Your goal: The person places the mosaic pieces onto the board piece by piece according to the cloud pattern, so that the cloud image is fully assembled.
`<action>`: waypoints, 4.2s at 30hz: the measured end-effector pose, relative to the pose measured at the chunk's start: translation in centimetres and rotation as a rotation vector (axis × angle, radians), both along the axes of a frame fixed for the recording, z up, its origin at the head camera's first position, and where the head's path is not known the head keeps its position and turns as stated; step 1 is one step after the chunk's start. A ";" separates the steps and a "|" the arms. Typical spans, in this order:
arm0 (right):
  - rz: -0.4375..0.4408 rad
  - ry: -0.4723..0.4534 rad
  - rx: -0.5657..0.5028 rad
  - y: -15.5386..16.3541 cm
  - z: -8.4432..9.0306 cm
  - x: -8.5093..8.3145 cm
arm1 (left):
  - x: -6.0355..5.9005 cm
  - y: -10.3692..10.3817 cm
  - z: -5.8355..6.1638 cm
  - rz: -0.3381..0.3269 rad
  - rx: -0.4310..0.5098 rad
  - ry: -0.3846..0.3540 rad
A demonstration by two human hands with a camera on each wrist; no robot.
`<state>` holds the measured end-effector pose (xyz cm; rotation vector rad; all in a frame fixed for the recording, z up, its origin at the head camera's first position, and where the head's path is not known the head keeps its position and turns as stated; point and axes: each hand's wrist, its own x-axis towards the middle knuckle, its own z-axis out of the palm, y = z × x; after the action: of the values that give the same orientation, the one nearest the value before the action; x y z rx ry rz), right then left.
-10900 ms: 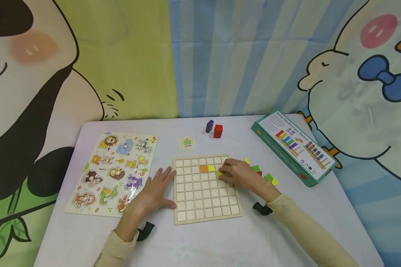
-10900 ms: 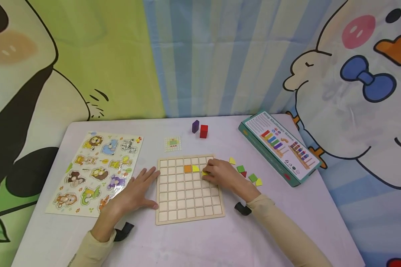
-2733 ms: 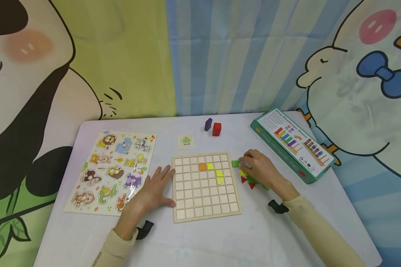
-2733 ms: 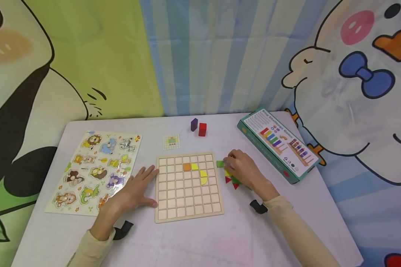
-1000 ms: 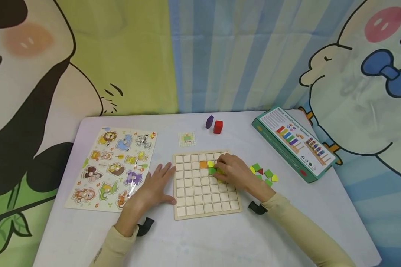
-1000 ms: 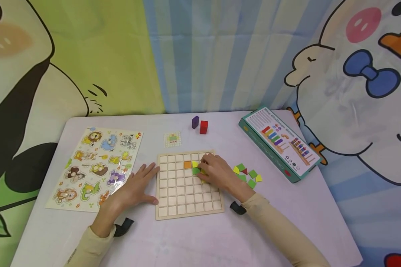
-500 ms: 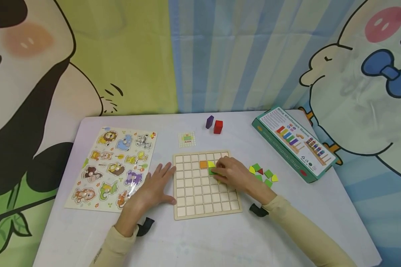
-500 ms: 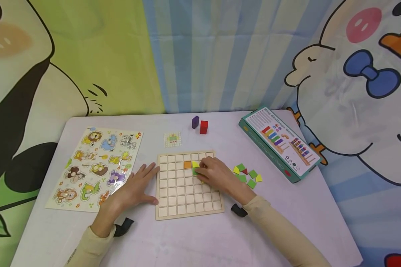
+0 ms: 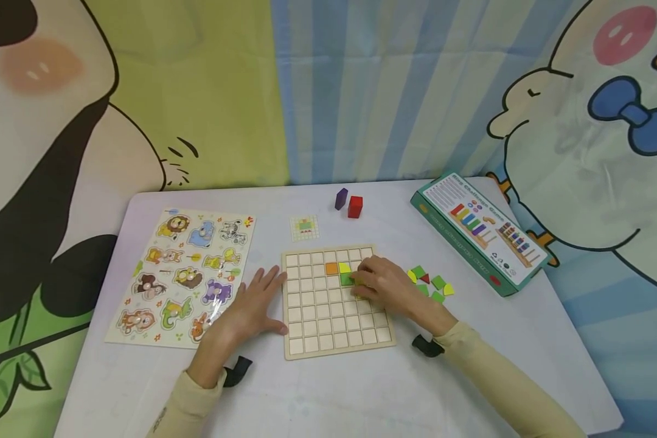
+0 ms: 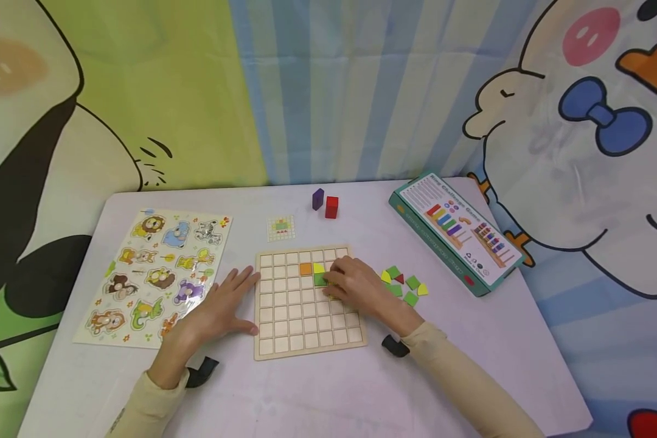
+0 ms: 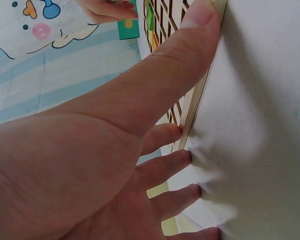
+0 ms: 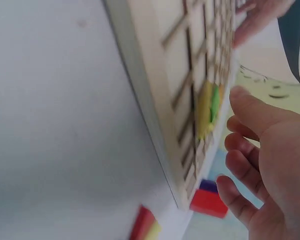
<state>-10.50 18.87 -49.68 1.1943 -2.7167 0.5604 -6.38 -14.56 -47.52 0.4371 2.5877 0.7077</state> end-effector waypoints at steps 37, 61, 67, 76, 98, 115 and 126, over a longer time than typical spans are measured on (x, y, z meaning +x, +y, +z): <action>-0.414 -0.226 0.137 11.4 0.9 -0.2 | 0.1 -0.2 -0.2 -0.001 0.012 0.018; -0.056 -0.002 -0.006 2.1 1.7 0.7 | 0.0 -0.3 -0.4 -0.005 0.017 0.010; 0.052 0.045 0.006 -0.6 0.6 1.0 | -0.1 -0.2 -0.5 -0.003 0.017 0.004; 0.028 -0.009 0.085 -1.5 0.2 1.5 | 0.0 -0.2 -0.3 -0.004 0.006 0.007; 0.031 0.066 -0.042 -0.2 1.1 1.0 | -0.1 -0.1 -0.1 0.000 0.004 0.007; -0.240 0.035 0.052 8.6 2.3 1.1 | 0.0 -0.1 -0.4 -0.005 0.007 0.004; -0.380 0.007 0.108 12.8 1.3 2.4 | 0.1 -0.2 -0.3 0.003 0.014 0.009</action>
<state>-8.15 31.69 -48.37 0.6636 -2.8912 0.3616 -6.32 -14.73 -47.85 0.4417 2.5937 0.7263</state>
